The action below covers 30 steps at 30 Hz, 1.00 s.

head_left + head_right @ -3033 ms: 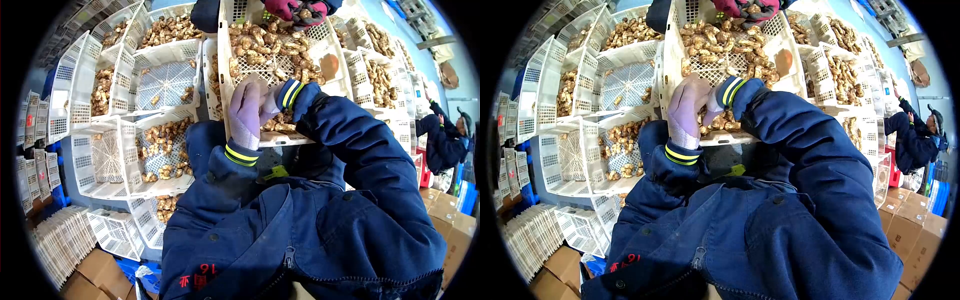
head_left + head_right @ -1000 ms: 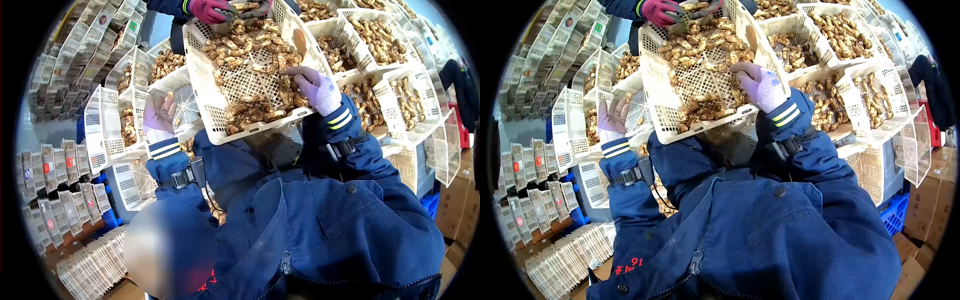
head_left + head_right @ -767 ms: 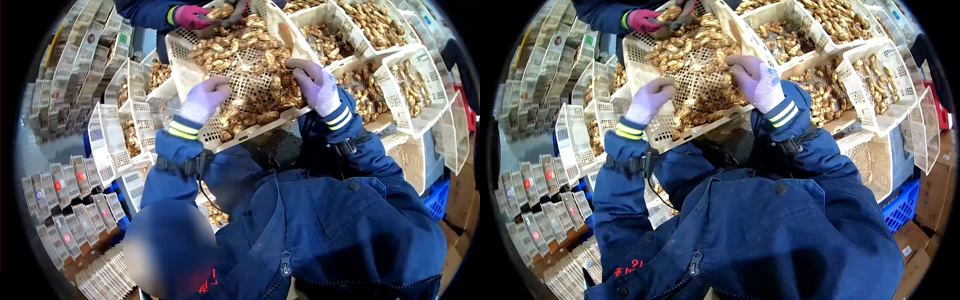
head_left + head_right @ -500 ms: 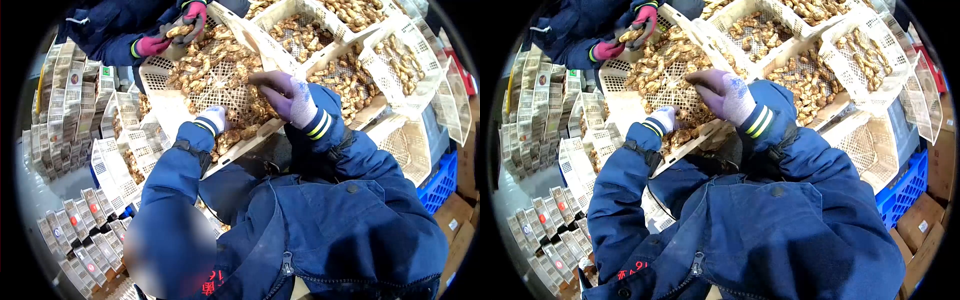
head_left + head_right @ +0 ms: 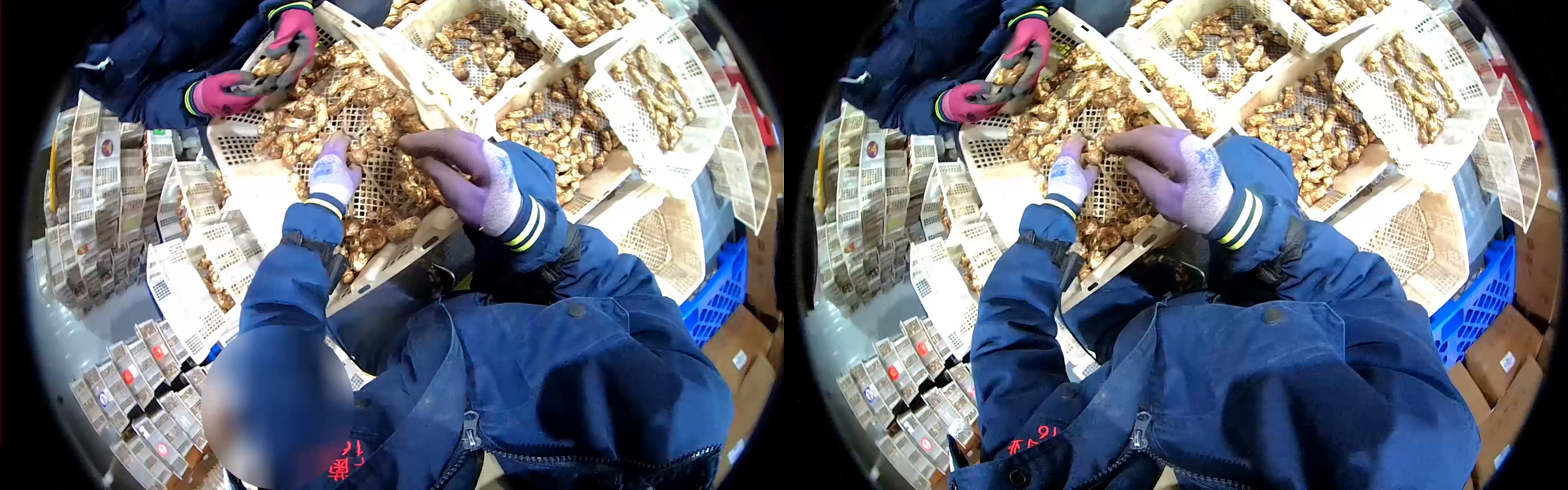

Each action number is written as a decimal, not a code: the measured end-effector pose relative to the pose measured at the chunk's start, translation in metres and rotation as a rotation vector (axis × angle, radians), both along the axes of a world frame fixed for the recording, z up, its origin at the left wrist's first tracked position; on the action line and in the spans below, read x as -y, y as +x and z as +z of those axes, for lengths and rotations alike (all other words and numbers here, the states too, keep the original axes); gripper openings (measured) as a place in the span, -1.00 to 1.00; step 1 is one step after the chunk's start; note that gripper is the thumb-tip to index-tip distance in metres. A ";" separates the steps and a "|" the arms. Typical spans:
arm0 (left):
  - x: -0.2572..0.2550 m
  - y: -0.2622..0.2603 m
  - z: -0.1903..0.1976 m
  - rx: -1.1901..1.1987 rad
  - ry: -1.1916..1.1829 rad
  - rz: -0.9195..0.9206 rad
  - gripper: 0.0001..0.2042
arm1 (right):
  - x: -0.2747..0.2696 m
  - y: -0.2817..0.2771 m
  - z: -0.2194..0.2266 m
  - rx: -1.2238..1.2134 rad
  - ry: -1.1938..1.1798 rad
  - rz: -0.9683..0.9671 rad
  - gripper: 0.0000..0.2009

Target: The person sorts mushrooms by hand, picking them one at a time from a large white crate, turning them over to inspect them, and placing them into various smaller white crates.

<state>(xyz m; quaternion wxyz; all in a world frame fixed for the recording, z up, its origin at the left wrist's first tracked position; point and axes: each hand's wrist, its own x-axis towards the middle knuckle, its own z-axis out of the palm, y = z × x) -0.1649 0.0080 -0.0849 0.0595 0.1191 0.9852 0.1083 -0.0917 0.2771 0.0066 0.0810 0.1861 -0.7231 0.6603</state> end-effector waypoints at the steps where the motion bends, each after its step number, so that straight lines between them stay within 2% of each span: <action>1: 0.000 0.000 -0.006 -0.028 0.049 -0.012 -0.58 | 0.001 0.001 0.003 -0.020 -0.027 -0.009 -0.75; 2: 0.000 -0.005 -0.007 0.033 0.007 0.017 -0.53 | 0.002 0.002 0.003 -0.018 -0.018 -0.028 -0.75; 3: 0.004 -0.004 -0.005 0.000 0.019 -0.078 -0.47 | 0.004 0.002 0.004 -0.020 -0.012 -0.038 -0.75; 5: -0.005 -0.005 -0.005 0.137 -0.084 0.045 -0.44 | 0.006 0.003 0.003 0.008 -0.010 -0.030 -0.76; 7: -0.003 -0.008 -0.010 0.188 -0.087 0.068 -0.46 | 0.007 0.003 0.004 0.022 0.000 -0.024 -0.77; 9: -0.013 -0.004 0.008 0.403 0.101 0.317 -0.42 | 0.006 0.003 0.006 0.028 0.016 -0.018 -0.77; 10: 0.009 -0.005 -0.019 0.390 0.310 0.353 -0.36 | 0.009 0.003 0.002 0.014 -0.028 -0.017 -0.77; 11: -0.011 0.010 0.034 0.363 0.425 0.309 -0.37 | 0.007 0.004 0.005 0.039 0.010 -0.009 -0.77; 13: -0.005 0.028 0.056 0.681 1.182 0.328 -0.49 | 0.012 0.006 0.000 0.163 -0.054 0.003 -0.77; 14: -0.007 0.039 0.079 0.656 1.212 0.329 -0.52 | 0.016 0.007 -0.008 0.105 -0.118 -0.020 -0.78; 15: -0.012 0.050 0.102 0.629 1.243 0.331 -0.55 | 0.014 0.009 -0.004 0.274 -0.105 0.029 -0.81; 17: -0.014 0.076 0.127 0.561 1.317 0.259 -0.52 | 0.016 0.009 -0.007 0.260 -0.085 0.025 -0.81; 20: -0.004 0.106 0.126 0.589 1.531 0.250 -0.49 | 0.013 0.000 -0.013 -0.131 0.140 -0.012 -0.78; 21: -0.003 0.116 0.124 0.590 1.585 0.246 -0.47 | 0.016 -0.002 -0.011 -0.365 0.253 -0.072 -0.76; 22: -0.003 0.124 0.123 0.620 1.700 0.245 -0.45 | 0.014 0.004 -0.007 0.016 0.186 -0.028 -0.73; 23: -0.005 0.130 0.125 0.651 1.813 0.243 -0.44 | 0.015 0.006 0.005 0.087 0.212 -0.035 -0.73; 25: -0.004 0.140 0.120 0.631 1.859 0.258 -0.41 | 0.021 0.005 -0.005 0.139 0.211 -0.096 -0.74; 27: 0.001 0.148 0.117 0.701 1.968 0.164 -0.44 | 0.023 0.002 -0.011 0.116 0.233 -0.103 -0.75; 30: -0.003 0.156 0.120 0.703 2.055 0.183 -0.44 | 0.023 0.002 -0.009 0.074 0.262 -0.101 -0.75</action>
